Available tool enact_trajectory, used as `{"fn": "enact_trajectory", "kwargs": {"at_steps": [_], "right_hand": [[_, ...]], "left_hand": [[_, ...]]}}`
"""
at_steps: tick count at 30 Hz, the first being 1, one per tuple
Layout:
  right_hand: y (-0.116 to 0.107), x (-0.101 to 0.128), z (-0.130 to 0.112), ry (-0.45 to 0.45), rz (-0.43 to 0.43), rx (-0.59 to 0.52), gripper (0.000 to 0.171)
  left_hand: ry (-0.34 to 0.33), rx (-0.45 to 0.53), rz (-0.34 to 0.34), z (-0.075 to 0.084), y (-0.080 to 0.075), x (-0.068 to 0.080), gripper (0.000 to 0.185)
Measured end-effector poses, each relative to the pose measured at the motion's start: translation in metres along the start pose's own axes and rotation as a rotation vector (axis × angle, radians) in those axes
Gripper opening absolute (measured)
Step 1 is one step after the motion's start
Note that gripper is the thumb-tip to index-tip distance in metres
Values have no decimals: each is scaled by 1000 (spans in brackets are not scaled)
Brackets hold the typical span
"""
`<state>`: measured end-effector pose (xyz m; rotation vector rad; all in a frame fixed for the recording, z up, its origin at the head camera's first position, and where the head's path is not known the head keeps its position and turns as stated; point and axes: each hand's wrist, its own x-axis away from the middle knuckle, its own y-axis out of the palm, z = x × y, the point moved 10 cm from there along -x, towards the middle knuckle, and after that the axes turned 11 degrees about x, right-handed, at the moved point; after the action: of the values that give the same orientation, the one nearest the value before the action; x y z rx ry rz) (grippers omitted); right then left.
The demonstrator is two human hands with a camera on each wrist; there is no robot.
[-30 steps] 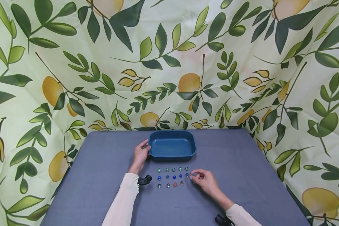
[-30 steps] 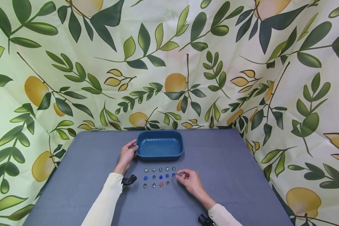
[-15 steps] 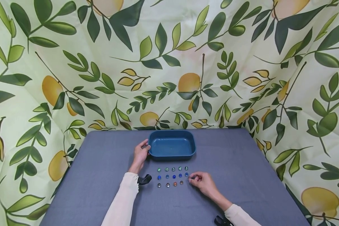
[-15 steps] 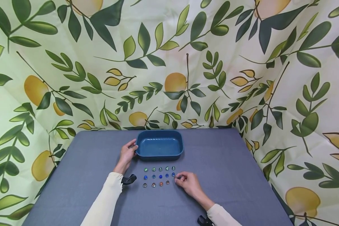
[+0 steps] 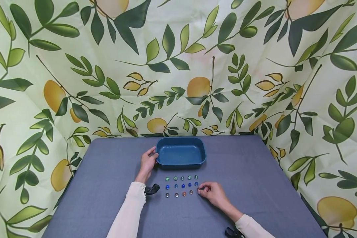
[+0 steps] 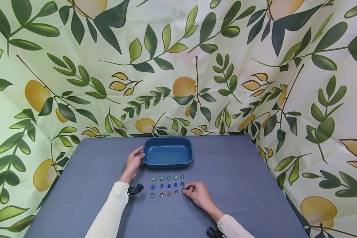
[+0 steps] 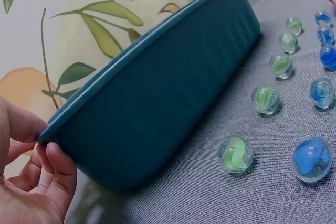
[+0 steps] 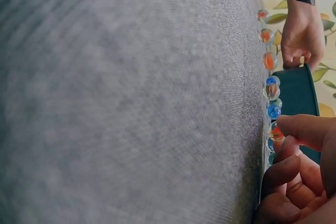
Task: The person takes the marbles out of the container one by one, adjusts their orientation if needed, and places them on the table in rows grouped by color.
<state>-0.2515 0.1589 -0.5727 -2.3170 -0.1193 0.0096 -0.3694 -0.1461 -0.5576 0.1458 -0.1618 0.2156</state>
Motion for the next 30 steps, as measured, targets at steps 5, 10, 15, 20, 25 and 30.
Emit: {"fn": "enact_trajectory", "kwargs": {"at_steps": [5, 10, 15, 20, 25, 30], "right_hand": [[2, 1, -2, -11, -14, 22, 8], [2, 1, -4, -26, -18, 44, 8], [1, 0, -3, 0, -20, 43, 10], [-6, -1, -3, 27, 16, 16, 9], [-22, -4, -7, 18, 85, -6, 5], [-40, -13, -13, 14, 129, -17, 4]], "left_hand": [[-1, 5, -5, 0, -1, 1, 46], [-2, 2, -3, 0, -1, 2, 46], [-5, -4, -3, 0, -1, 1, 45], [-3, 5, -4, 1, -1, 1, 45], [-4, 25, 5, 0, -3, 1, 44], [14, 25, 39, 2, -9, 2, 42]]}}
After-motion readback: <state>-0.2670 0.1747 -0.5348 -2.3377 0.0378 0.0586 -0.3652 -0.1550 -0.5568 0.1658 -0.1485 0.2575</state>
